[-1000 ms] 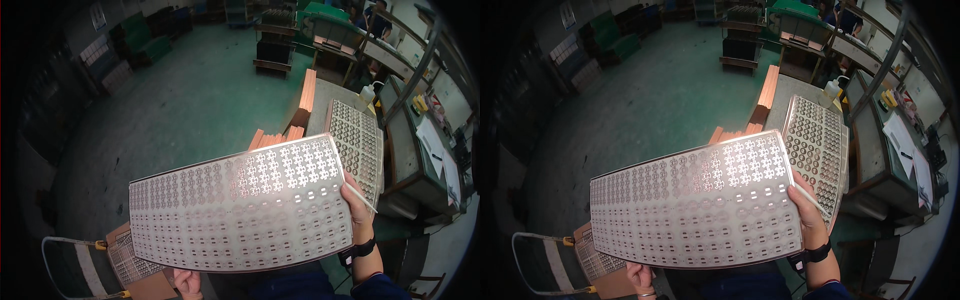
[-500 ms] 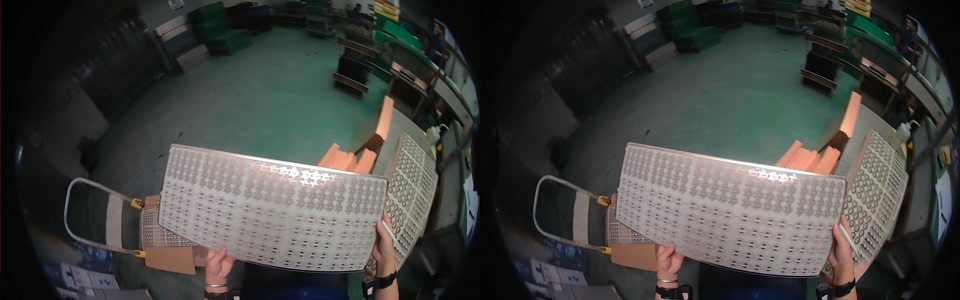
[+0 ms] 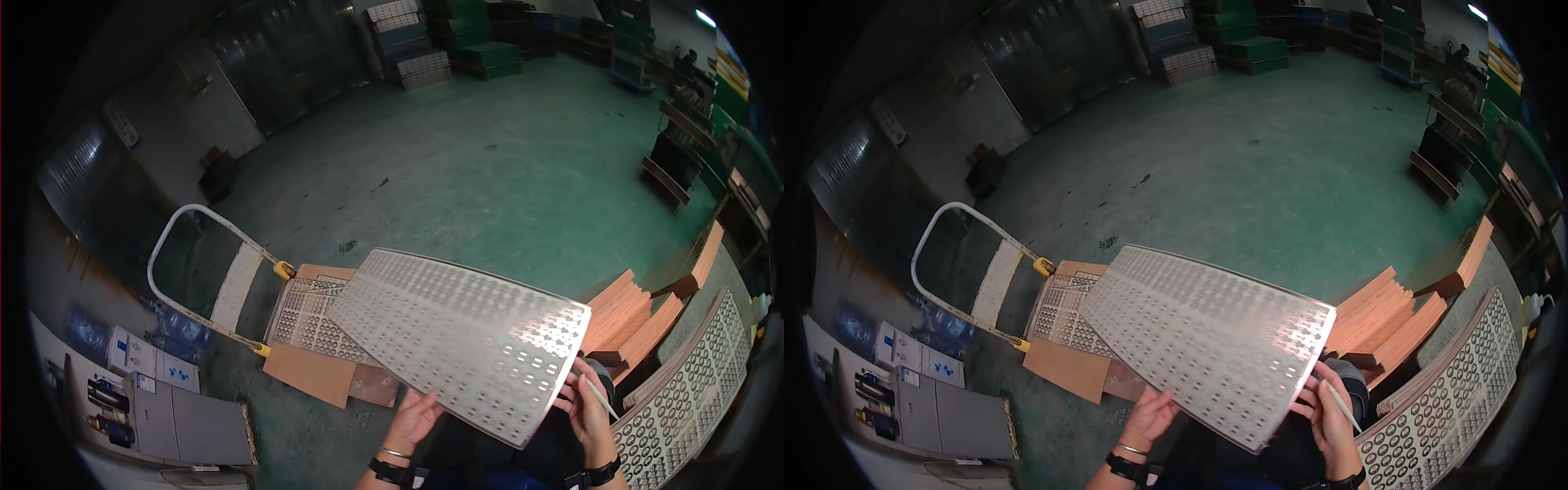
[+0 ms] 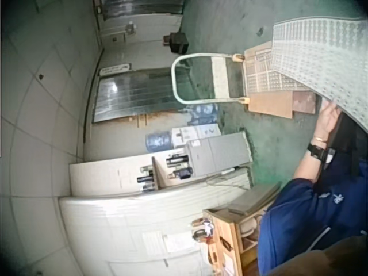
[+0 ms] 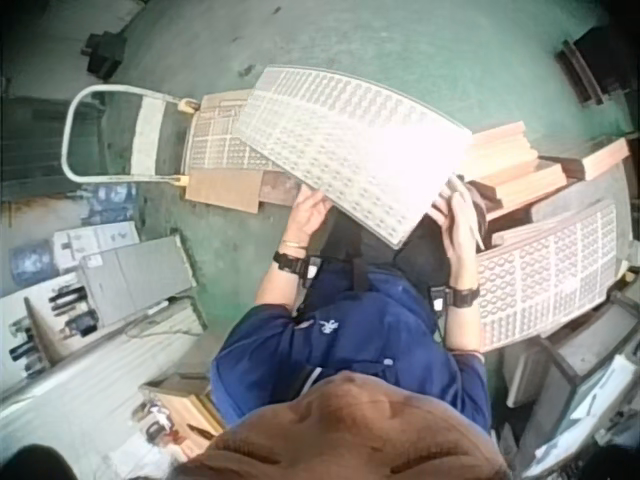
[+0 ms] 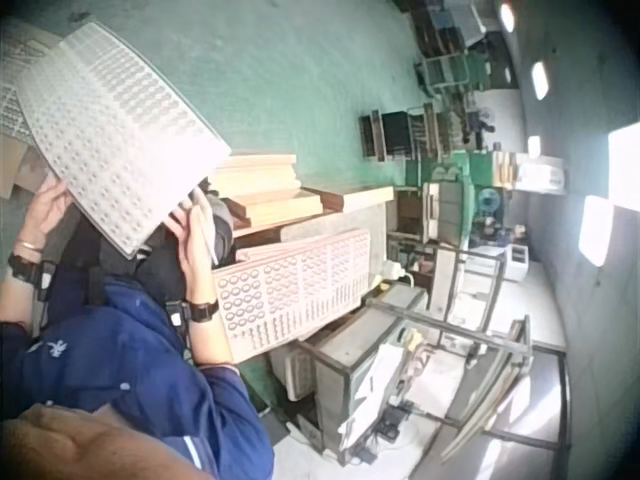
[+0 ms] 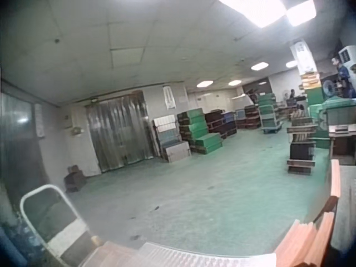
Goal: Inspecting and marking specific components on large metal sheets using a stylus.
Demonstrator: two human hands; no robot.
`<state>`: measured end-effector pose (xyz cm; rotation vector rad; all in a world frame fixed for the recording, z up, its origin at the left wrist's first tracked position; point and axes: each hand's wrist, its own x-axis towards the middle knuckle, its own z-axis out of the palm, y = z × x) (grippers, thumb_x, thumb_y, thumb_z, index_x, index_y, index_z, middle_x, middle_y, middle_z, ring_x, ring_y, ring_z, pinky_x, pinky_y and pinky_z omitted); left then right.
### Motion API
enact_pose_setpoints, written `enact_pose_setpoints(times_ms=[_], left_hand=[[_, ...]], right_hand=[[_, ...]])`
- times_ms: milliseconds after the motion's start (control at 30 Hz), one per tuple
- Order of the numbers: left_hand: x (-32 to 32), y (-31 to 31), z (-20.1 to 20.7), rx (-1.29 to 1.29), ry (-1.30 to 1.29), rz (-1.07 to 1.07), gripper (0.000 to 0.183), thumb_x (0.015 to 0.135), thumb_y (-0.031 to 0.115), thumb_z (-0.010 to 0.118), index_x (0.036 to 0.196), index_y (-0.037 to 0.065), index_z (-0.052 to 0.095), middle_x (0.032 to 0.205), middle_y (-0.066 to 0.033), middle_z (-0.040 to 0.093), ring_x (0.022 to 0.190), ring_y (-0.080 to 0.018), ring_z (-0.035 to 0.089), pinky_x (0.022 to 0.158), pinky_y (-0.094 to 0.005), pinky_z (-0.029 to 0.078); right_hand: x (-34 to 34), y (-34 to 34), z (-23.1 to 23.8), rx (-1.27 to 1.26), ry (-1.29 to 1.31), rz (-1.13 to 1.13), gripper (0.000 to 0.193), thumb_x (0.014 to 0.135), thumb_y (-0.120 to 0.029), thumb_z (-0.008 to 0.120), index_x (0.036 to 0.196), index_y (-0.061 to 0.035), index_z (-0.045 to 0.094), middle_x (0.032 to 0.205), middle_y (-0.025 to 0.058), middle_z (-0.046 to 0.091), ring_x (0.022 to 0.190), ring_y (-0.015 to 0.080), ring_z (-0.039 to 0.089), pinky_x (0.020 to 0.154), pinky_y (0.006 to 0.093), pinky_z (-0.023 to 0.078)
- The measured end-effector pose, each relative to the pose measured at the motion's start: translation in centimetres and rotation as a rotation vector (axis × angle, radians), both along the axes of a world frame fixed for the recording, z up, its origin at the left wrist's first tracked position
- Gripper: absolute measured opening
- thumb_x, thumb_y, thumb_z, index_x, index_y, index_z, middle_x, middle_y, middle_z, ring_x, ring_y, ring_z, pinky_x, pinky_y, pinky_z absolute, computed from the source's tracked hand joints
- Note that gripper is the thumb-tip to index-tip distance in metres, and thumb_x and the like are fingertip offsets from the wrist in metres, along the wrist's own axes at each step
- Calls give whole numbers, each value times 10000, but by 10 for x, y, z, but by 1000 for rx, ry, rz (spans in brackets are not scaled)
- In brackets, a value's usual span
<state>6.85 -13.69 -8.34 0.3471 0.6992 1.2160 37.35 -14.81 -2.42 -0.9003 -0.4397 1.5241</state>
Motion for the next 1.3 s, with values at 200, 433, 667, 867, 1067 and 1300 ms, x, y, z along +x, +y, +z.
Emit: enact_pose_setpoints(times_ms=[200,433,667,867,1067,1300], left_hand=[[-87,27,-18,93,81,244,538,882,-57,465,1370,106,306,1315,-102,458,1181,-243,493,942,-373,477],[-168,75,-106,-336,276,584,457,912,35,469,1348,70,336,1242,-141,508,1144,-280,514,951,-409,457],[-43,87,-72,-250,228,146,402,915,42,462,1312,42,401,1242,-162,515,1098,-277,536,938,-370,473],[78,81,-22,-99,204,-239,346,921,70,497,1259,21,443,1134,-151,569,977,-246,599,861,-340,513],[146,49,2,-26,229,-687,287,939,105,485,1202,-8,476,1099,-169,592,962,-249,615,845,-352,518],[188,16,-4,-60,192,-1084,396,982,227,417,1266,-49,421,1185,-206,543,1058,-265,583,921,-358,486]], right_hand=[[34,-24,-6,-87,-161,-145,323,961,-169,443,1245,-15,425,1086,182,603,871,219,649,683,316,578],[67,-57,-2,-180,-323,-327,304,965,-185,438,1222,-26,466,1052,147,623,826,153,631,657,251,542],[122,-108,-27,-181,-649,-488,300,982,-180,402,1218,-7,467,1042,150,622,829,147,620,677,255,520],[195,-191,-56,-405,-1647,-889,245,939,-8,409,1156,19,519,1092,169,616,1023,257,604,888,309,462],[179,-223,-62,-490,-1942,-590,346,846,46,474,1185,-16,502,1300,242,472,1241,367,427,1030,427,337],[127,-186,-32,-426,-1858,-309,465,765,12,566,1218,-46,480,1258,286,475,1189,422,445,979,453,387]])
